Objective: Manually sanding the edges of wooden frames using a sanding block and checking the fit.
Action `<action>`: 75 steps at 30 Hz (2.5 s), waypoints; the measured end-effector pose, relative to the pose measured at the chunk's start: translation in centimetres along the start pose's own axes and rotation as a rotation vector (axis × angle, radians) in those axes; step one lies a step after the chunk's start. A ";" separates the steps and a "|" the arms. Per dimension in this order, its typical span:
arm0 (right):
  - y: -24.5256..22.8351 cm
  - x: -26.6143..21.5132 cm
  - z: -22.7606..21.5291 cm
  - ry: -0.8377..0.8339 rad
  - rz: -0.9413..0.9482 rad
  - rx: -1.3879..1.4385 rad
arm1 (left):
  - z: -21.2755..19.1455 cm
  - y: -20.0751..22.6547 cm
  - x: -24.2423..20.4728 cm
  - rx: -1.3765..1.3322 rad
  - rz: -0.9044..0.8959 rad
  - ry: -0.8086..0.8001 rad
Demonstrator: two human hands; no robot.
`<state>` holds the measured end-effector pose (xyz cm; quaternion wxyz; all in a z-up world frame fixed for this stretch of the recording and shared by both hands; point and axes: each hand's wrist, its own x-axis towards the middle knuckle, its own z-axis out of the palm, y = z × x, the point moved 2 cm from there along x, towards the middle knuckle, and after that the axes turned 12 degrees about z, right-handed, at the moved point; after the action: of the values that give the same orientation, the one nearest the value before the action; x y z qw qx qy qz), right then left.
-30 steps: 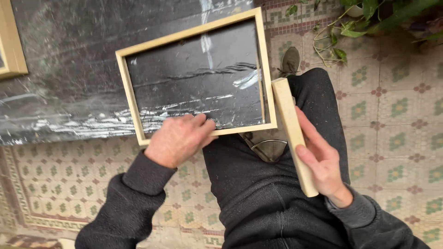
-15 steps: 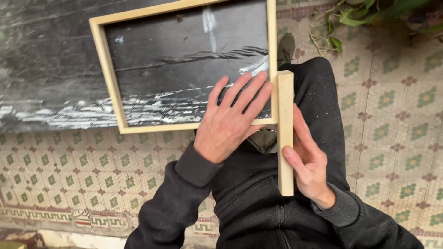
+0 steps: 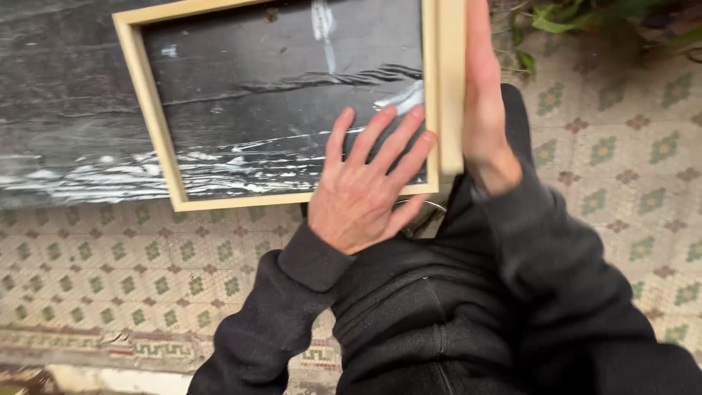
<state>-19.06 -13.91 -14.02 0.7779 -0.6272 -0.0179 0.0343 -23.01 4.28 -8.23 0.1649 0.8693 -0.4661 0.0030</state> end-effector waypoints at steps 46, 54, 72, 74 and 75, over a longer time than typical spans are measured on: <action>-3.5 -6.5 3.5 -0.024 0.150 -0.118 | 1.0 -1.2 -0.4 0.061 0.011 0.032; -2.7 -0.2 1.7 -0.048 0.049 -0.091 | 0.4 -0.6 -0.1 0.053 0.005 0.038; -1.4 -5.3 2.7 -0.029 0.097 -0.075 | -0.1 -0.9 -0.2 0.046 -0.005 0.067; -1.0 1.0 0.5 0.021 0.099 0.105 | -0.4 -0.8 0.1 0.024 0.000 0.046; -0.2 2.3 -0.7 0.049 0.114 0.096 | -0.3 -0.1 -0.1 -0.004 0.016 0.038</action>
<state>-16.71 -14.47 -14.01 0.8041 -0.5899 0.0385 0.0638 -22.91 4.49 -8.00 0.1754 0.8648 -0.4700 0.0202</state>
